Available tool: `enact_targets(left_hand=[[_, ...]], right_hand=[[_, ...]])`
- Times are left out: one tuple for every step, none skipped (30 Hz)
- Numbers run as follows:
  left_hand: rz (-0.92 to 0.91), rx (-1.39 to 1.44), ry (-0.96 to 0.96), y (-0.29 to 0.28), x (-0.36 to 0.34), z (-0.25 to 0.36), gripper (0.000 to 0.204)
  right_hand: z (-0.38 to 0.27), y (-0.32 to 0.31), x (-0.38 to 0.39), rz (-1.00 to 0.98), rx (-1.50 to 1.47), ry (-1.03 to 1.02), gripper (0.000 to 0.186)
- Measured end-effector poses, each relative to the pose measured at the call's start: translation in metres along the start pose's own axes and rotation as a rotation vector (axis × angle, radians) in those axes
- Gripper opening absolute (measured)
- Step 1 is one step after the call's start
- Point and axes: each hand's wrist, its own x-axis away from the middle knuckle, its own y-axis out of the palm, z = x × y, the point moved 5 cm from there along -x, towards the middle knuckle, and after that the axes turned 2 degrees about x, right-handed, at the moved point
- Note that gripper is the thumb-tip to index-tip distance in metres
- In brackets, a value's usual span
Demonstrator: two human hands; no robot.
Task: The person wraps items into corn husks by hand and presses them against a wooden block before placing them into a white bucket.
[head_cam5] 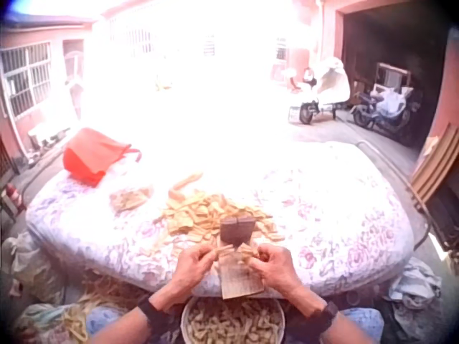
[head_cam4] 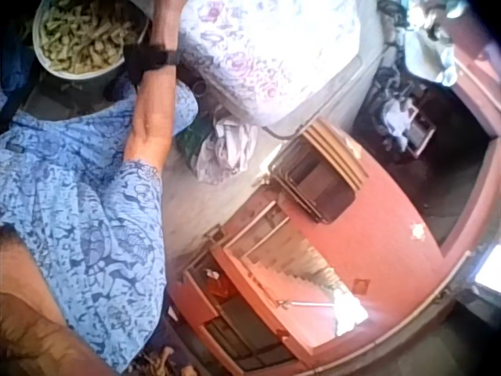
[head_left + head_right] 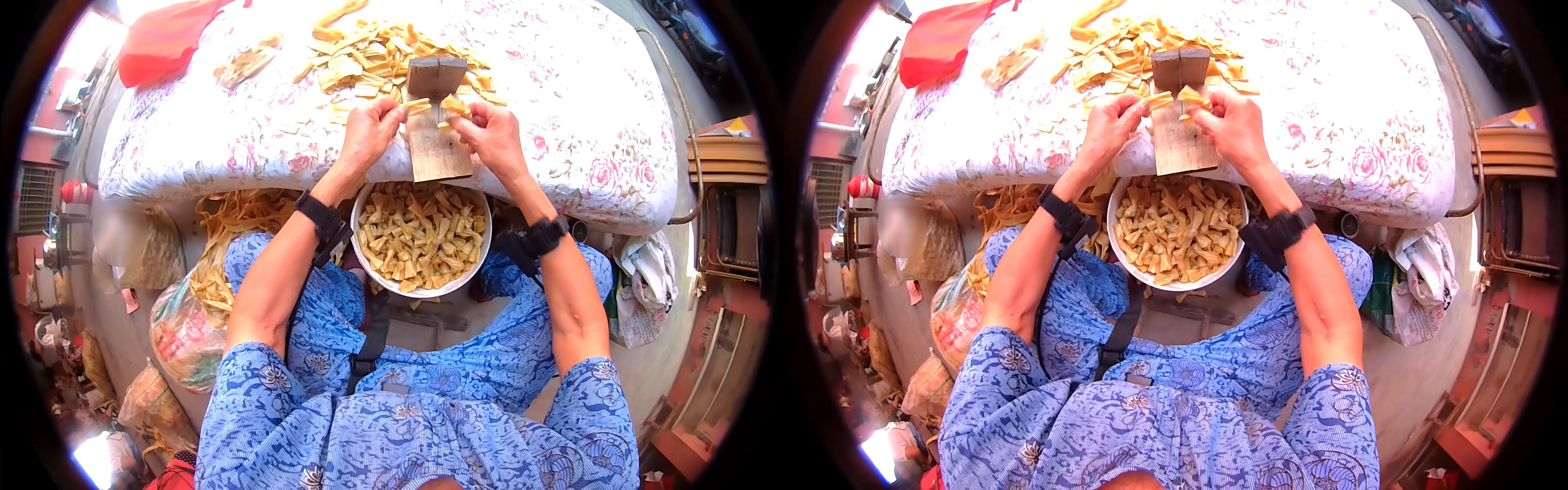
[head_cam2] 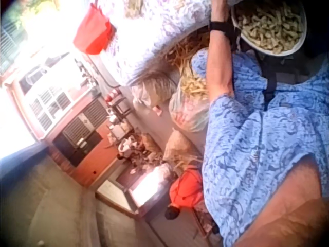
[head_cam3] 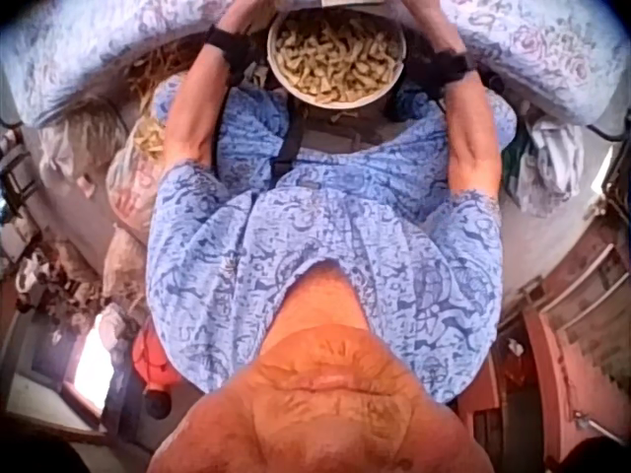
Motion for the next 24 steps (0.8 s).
enact_targets(left_hand=[[-0.033,-0.006,0.021,0.000,0.008,0.010,0.012],[-0.058,-0.018,0.036,-0.001,0.017,0.018,0.013],[-0.094,-0.024,0.051,0.001,0.022,0.021,0.013],[-0.111,-0.015,0.123,0.005,0.026,0.017,0.013],[-0.141,-0.133,0.205,0.010,0.033,0.020,0.012],[-0.183,-0.247,0.287,0.020,0.044,0.027,0.012],[-0.221,-0.363,0.374,0.030,0.053,0.035,0.013],[-0.268,-0.424,0.523,0.040,0.060,0.044,0.013],[-0.313,-0.395,0.545,0.046,0.068,0.052,0.014],[-0.312,-0.383,0.568,0.048,0.069,0.050,0.015],[-0.311,-0.371,0.592,0.049,0.071,0.048,0.017],[-0.331,-0.349,0.461,0.047,0.069,0.042,0.017],[-0.350,-0.326,0.330,0.041,0.066,0.038,0.019],[-0.368,-0.302,0.199,0.035,0.063,0.034,0.020],[-0.446,-0.147,0.017,0.030,0.060,0.031,0.023],[-0.457,-0.069,0.013,0.025,0.059,0.032,0.023],[-0.466,0.009,0.010,0.019,0.058,0.032,0.023],[-0.479,0.003,0.030,0.014,0.056,0.038,0.020],[-0.468,-0.010,0.035,0.010,0.054,0.042,0.019],[-0.457,-0.024,0.039,0.007,0.052,0.046,0.018],[-0.445,-0.039,0.045,0.004,0.050,0.049,0.018],[-0.420,-0.015,0.087,0.002,0.049,0.055,0.015],[-0.420,-0.028,0.139,0.002,0.050,0.064,0.014],[-0.419,-0.040,0.189,0.004,0.053,0.074,0.013]], right_hand=[[-0.017,-0.003,0.010,-0.105,-0.021,-0.013,0.019],[-0.030,-0.006,0.019,-0.196,0.335,-0.103,0.023],[-0.037,-0.011,0.025,-0.084,0.313,-0.201,0.027],[-0.043,-0.014,0.031,0.028,0.288,-0.300,0.031],[-0.050,-0.018,0.037,0.140,0.261,-0.398,0.036],[-0.058,-0.019,0.038,0.158,0.337,-0.414,0.035],[-0.049,-0.011,0.036,0.047,0.205,-0.253,0.035],[-0.037,-0.002,0.036,-0.062,0.071,-0.092,0.034],[-0.029,0.009,0.038,-0.175,-0.067,0.066,0.034],[-0.033,0.013,0.043,-0.259,-0.074,0.141,0.032],[-0.029,0.013,0.040,-0.218,-0.069,0.102,0.031],[-0.024,0.015,0.035,-0.177,-0.068,0.064,0.030],[-0.021,0.014,0.033,-0.135,-0.067,0.027,0.030],[-0.018,0.009,0.033,-0.091,-0.087,0.010,0.025],[-0.019,0.004,0.032,-0.069,-0.076,0.018,0.023],[-0.020,-0.001,0.031,-0.046,-0.065,0.025,0.022],[-0.021,-0.007,0.030,-0.024,-0.054,0.032,0.021],[-0.023,-0.010,0.029,-0.059,-0.060,0.066,0.019],[-0.024,-0.010,0.029,-0.060,-0.071,0.044,0.019],[-0.026,-0.009,0.031,-0.062,-0.083,0.023,0.019],[-0.027,-0.008,0.032,-0.063,-0.095,0.000,0.019],[-0.030,-0.006,0.033,-0.113,-0.152,0.013,0.020],[-0.035,-0.005,0.033,-0.163,-0.210,0.025,0.020],[-0.039,-0.004,0.035,-0.213,-0.266,0.039,0.020]])
